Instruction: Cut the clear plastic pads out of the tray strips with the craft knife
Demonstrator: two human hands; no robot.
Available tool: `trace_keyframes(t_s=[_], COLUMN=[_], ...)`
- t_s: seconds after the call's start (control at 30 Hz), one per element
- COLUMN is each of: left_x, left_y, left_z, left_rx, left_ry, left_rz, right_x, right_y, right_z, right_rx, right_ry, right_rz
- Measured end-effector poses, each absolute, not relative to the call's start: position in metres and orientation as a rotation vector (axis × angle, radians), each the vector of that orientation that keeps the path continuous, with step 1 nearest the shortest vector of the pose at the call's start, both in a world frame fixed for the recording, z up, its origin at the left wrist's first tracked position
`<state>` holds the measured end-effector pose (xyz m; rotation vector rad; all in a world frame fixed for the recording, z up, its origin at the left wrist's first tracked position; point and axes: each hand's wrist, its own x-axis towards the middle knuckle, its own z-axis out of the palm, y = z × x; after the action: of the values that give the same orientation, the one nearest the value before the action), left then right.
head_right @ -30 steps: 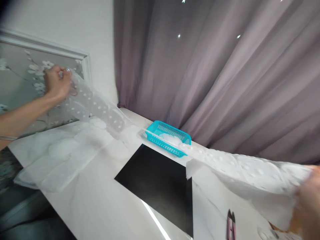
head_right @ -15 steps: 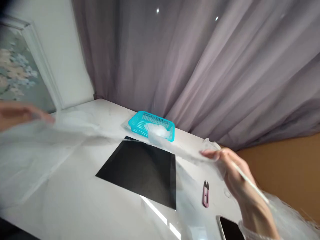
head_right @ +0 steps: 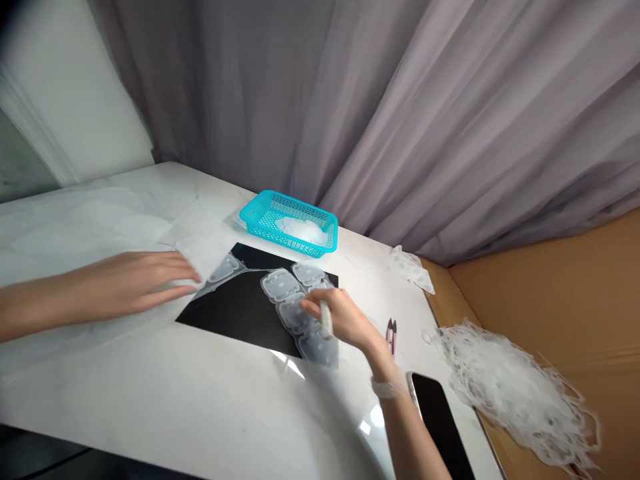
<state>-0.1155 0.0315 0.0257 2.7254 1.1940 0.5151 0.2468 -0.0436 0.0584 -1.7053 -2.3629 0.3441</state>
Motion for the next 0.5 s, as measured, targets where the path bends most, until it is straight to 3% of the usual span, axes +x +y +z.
trace_keyframes(t_s=[0.03, 0.23, 0.5], left_x=[-0.095, -0.019, -0.044], left_y=[0.041, 0.089, 0.091], left_z=[0.028, -0.008, -0.034], left_rx=[2.807, 2.938, 3.14], left_ry=[1.11, 1.129, 0.954], left_rz=[0.346, 0.253, 0.279], right_x=[0.234, 0.161, 0.147], right_y=[-0.029, 0.032, 0.041], right_z=[0.052, 0.011, -0.011], right_rx=[-1.727, -1.849, -1.854], right_ry=[-2.417, -2.49, -2.496], right_rz=[0.321, -0.002, -0.233])
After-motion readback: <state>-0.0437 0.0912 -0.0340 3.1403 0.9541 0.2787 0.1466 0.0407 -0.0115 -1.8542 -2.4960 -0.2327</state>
